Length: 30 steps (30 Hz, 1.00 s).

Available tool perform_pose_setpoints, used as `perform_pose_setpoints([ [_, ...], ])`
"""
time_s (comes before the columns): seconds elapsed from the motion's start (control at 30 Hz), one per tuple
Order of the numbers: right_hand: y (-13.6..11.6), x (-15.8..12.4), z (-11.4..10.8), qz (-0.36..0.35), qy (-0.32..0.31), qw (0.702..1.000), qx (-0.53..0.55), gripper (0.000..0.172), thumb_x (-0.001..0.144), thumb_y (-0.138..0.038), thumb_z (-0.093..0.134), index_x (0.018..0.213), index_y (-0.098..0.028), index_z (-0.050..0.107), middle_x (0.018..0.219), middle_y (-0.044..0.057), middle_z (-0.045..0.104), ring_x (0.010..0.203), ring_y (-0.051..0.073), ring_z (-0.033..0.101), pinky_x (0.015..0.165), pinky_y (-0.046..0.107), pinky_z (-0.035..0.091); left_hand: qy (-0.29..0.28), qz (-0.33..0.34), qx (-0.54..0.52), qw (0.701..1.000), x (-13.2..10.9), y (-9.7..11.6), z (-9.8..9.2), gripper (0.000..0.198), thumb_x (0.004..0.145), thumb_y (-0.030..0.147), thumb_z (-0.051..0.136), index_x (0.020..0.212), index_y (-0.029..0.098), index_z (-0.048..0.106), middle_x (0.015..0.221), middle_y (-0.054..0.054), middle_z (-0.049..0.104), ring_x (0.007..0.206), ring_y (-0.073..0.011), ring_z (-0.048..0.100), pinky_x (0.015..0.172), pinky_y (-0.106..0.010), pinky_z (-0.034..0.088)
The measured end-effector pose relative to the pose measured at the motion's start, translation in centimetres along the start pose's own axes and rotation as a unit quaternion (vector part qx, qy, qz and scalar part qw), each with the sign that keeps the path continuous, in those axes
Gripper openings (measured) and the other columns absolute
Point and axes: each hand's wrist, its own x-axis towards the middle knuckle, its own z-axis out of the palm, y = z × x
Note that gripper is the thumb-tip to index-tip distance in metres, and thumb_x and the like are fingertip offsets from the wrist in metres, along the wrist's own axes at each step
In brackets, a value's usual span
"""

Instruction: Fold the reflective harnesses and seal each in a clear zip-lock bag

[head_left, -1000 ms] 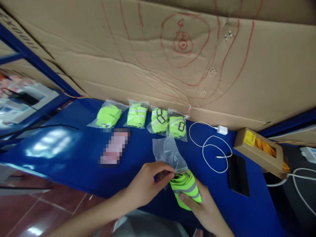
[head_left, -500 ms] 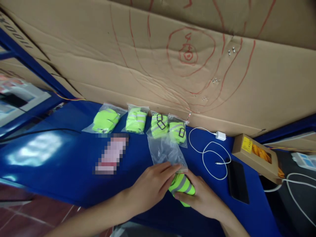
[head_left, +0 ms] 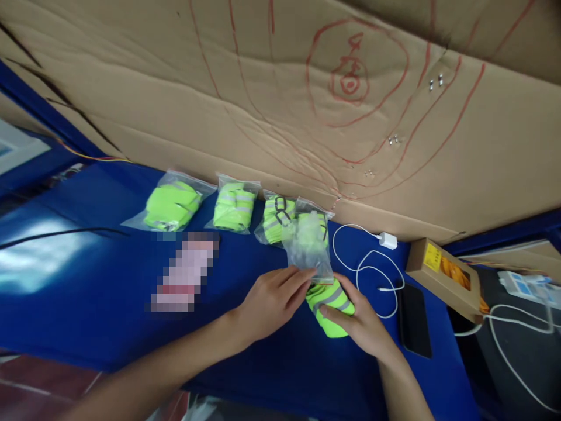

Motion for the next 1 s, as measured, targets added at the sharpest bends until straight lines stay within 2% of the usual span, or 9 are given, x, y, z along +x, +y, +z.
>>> perform_pose_setpoints([
  [0.23, 0.3, -1.7, -1.7, 0.001, -0.117, 0.993, 0.02, 0.093, 0.084, -0.04, 0.084, 0.162, -0.035, 0.034, 0.146, 0.008, 0.063, 0.128, 0.028, 0.065, 0.104, 0.04, 0.056, 0.001, -0.087, -0.029, 0.996, -0.8, -0.5, 0.8, 0.028, 0.104, 0.023, 0.06, 0.132, 0.021, 0.059, 0.081, 0.003, 0.071, 0.058, -0.0107, 0.065, 0.058, -0.022, 0.053],
  [0.33, 0.7, -2.2, -2.6, 0.007, -0.079, 0.993, 0.087, 0.083, 0.08, -0.039, 0.088, 0.152, -0.031, 0.047, 0.136, 0.008, 0.068, 0.118, 0.027, 0.07, 0.099, 0.038, 0.058, -0.07, -0.103, -0.048, 0.991, -0.5, -1.3, -0.3, 0.026, 0.104, 0.03, 0.061, 0.128, 0.02, 0.059, 0.084, 0.002, 0.072, 0.062, -0.0119, 0.068, 0.059, -0.022, 0.055],
  [0.4, 1.3, -1.9, -2.7, 0.023, -0.012, 0.988, 0.15, 0.077, 0.077, -0.042, 0.09, 0.143, -0.028, 0.055, 0.131, 0.008, 0.071, 0.114, 0.028, 0.072, 0.098, 0.038, 0.059, -0.156, -0.026, -0.031, 0.987, -0.1, -1.8, -1.5, 0.032, 0.102, 0.032, 0.064, 0.132, 0.021, 0.059, 0.103, -0.005, 0.075, 0.083, -0.0175, 0.075, 0.076, -0.029, 0.06],
  [0.47, 2.0, -1.3, -2.8, 0.047, 0.059, 0.978, 0.194, 0.076, 0.074, -0.044, 0.092, 0.14, -0.027, 0.057, 0.128, 0.008, 0.073, 0.115, 0.029, 0.072, 0.1, 0.041, 0.059, -0.232, 0.061, 0.021, 0.971, 0.5, -2.3, -2.5, 0.06, 0.093, 0.035, 0.076, 0.147, 0.023, 0.052, 0.133, -0.012, 0.069, 0.118, -0.0282, 0.07, 0.101, -0.043, 0.057],
  [0.53, 2.5, -0.6, -3.0, 0.059, 0.106, 0.966, 0.229, 0.08, 0.07, -0.045, 0.094, 0.14, -0.027, 0.059, 0.129, 0.008, 0.074, 0.118, 0.031, 0.071, 0.103, 0.045, 0.057, -0.281, 0.109, 0.075, 0.951, 1.2, -2.8, -2.9, 0.101, 0.077, 0.039, 0.091, 0.16, 0.024, 0.036, 0.158, -0.017, 0.051, 0.145, -0.0369, 0.05, 0.119, -0.056, 0.04],
  [0.63, 2.8, 0.1, -3.3, 0.051, 0.129, 0.952, 0.272, 0.086, 0.068, -0.05, 0.093, 0.142, -0.025, 0.059, 0.13, 0.012, 0.074, 0.118, 0.036, 0.072, 0.103, 0.051, 0.058, -0.321, 0.13, 0.118, 0.931, 2.2, -3.7, -2.4, 0.131, 0.064, 0.045, 0.098, 0.166, 0.023, 0.02, 0.168, -0.02, 0.034, 0.156, -0.0391, 0.033, 0.127, -0.063, 0.021],
  [0.73, 2.9, 0.5, -3.2, 0.031, 0.15, 0.943, 0.295, 0.081, 0.074, -0.051, 0.089, 0.144, -0.025, 0.058, 0.129, 0.013, 0.075, 0.115, 0.036, 0.073, 0.1, 0.052, 0.059, -0.316, 0.132, 0.125, 0.931, 2.6, -4.2, -1.5, 0.125, 0.07, 0.056, 0.091, 0.167, 0.022, 0.019, 0.16, -0.022, 0.046, 0.15, -0.0382, 0.043, 0.126, -0.065, 0.019],
  [0.87, 2.9, 0.8, -2.4, 0.035, 0.162, 0.93, 0.329, 0.077, 0.077, -0.049, 0.088, 0.143, -0.023, 0.059, 0.126, 0.013, 0.076, 0.112, 0.035, 0.074, 0.099, 0.05, 0.06, -0.231, 0.094, 0.099, 0.963, 2.0, -3.9, -0.5, 0.12, 0.075, 0.071, 0.08, 0.166, 0.019, 0.02, 0.15, -0.022, 0.053, 0.145, -0.0383, 0.046, 0.125, -0.066, 0.018],
  [1.0, 2.3, 0.6, -1.4, 0.05, 0.086, 0.948, 0.303, 0.071, 0.076, -0.049, 0.088, 0.137, -0.021, 0.063, 0.127, 0.012, 0.075, 0.11, 0.032, 0.074, 0.097, 0.044, 0.059, -0.159, 0.088, 0.089, 0.979, 0.9, -3.6, 0.6, 0.114, 0.076, 0.077, 0.074, 0.162, 0.02, 0.026, 0.145, -0.024, 0.055, 0.143, -0.0406, 0.046, 0.12, -0.067, 0.028],
])
